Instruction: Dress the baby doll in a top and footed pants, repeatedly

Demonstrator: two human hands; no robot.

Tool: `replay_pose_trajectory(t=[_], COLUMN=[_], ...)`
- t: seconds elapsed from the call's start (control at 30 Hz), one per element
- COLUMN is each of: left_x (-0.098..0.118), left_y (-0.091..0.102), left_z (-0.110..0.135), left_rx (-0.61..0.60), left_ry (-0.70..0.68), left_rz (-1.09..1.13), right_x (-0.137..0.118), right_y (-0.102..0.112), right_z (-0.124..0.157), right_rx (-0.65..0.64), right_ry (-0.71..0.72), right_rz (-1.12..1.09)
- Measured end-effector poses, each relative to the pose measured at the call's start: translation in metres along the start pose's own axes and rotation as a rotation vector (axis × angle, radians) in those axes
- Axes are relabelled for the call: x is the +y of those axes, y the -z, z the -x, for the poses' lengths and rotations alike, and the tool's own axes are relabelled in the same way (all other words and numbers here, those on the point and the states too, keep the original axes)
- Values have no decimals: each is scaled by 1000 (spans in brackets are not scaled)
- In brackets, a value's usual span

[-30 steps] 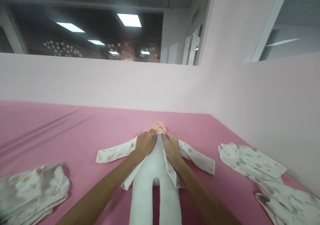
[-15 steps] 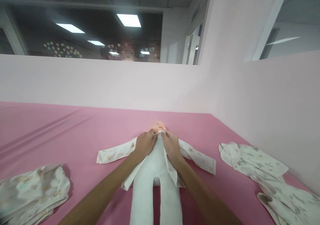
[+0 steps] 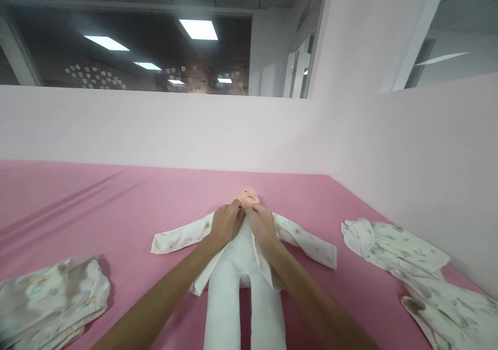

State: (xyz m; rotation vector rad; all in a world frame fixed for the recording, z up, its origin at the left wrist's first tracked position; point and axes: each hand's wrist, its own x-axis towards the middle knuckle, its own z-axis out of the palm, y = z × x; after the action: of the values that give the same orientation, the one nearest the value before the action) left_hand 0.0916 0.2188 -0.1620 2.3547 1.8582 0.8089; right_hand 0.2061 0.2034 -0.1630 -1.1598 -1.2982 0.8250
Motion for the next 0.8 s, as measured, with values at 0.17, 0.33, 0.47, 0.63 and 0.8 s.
replay_pose_trajectory(t=[0.17, 0.33, 0.47, 0.63, 0.8], left_x=[-3, -6, -13, -18, -16], left_y=[4, 15, 21, 21, 21], left_z=[-1, 0, -1, -6, -6], left_rx=[-20, -135, -263, -336, -309], left_ry=[49, 83, 178, 288, 291], left_rz=[198, 511, 759, 864, 854], right_x=[-3, -5, -4, -6, -6], right_y=[-3, -3, -3, -2, -1], right_z=[6, 10, 12, 17, 17], right_rx=[-30, -37, -56, -83, -104], right_ry=[52, 87, 102, 113, 108], right_rz=[108, 265, 274, 268, 239])
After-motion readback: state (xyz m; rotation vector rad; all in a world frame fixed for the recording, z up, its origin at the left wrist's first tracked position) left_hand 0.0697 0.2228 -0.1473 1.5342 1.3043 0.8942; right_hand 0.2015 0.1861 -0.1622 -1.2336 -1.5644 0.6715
